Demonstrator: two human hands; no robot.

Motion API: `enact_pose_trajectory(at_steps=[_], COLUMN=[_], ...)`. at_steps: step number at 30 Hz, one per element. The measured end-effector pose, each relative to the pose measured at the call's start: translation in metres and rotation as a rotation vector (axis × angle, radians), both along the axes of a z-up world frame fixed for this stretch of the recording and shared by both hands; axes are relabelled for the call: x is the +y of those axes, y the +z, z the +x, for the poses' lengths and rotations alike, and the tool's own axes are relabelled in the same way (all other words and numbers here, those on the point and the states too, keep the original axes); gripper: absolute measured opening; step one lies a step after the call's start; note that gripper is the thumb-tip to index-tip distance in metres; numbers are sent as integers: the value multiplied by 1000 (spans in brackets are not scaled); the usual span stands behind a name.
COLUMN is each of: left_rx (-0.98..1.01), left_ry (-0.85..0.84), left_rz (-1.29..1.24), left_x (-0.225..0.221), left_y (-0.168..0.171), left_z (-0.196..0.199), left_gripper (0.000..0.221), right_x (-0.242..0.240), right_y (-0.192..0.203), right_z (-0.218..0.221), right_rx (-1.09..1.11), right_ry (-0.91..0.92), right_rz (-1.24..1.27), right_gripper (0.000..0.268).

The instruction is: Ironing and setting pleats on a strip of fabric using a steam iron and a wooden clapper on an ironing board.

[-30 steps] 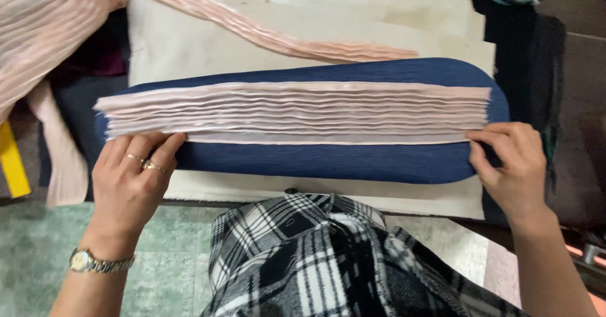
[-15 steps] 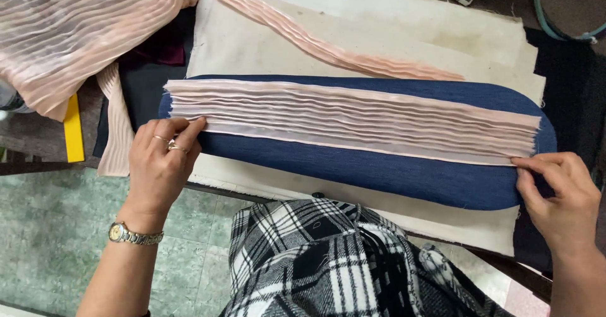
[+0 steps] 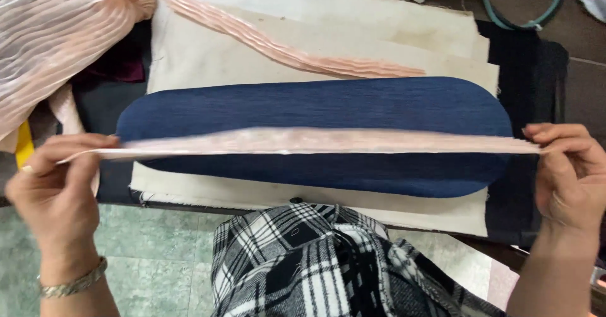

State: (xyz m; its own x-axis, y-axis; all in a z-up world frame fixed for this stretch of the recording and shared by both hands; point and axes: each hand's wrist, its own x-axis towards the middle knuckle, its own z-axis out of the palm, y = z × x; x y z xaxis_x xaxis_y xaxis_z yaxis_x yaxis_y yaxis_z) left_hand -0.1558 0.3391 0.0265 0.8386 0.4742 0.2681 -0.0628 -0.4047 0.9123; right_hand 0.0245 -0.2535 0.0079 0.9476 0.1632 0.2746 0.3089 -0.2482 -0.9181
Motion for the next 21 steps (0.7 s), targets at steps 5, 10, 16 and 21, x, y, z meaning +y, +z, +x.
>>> enact_pose_trajectory(at_steps=[5,10,16,21], left_rx=[2,226,296,193], left_ry=[234,404,271,216], left_rz=[-234,-136,258,398], left_x=[5,-7,-3,0], left_y=[-23,-18,-45,-52], left_z=[-8,-3,20,38], left_gripper=[11,12,12,12], right_x=[20,42,62,60], right_y=[7,22,12,-4], right_z=[-11,-18,-7,3], right_rx=[52,136,210,19], right_ry=[-170,-469,-339,-274], right_rz=[202,-38,-526,-570], right_gripper=[19,10,11,14])
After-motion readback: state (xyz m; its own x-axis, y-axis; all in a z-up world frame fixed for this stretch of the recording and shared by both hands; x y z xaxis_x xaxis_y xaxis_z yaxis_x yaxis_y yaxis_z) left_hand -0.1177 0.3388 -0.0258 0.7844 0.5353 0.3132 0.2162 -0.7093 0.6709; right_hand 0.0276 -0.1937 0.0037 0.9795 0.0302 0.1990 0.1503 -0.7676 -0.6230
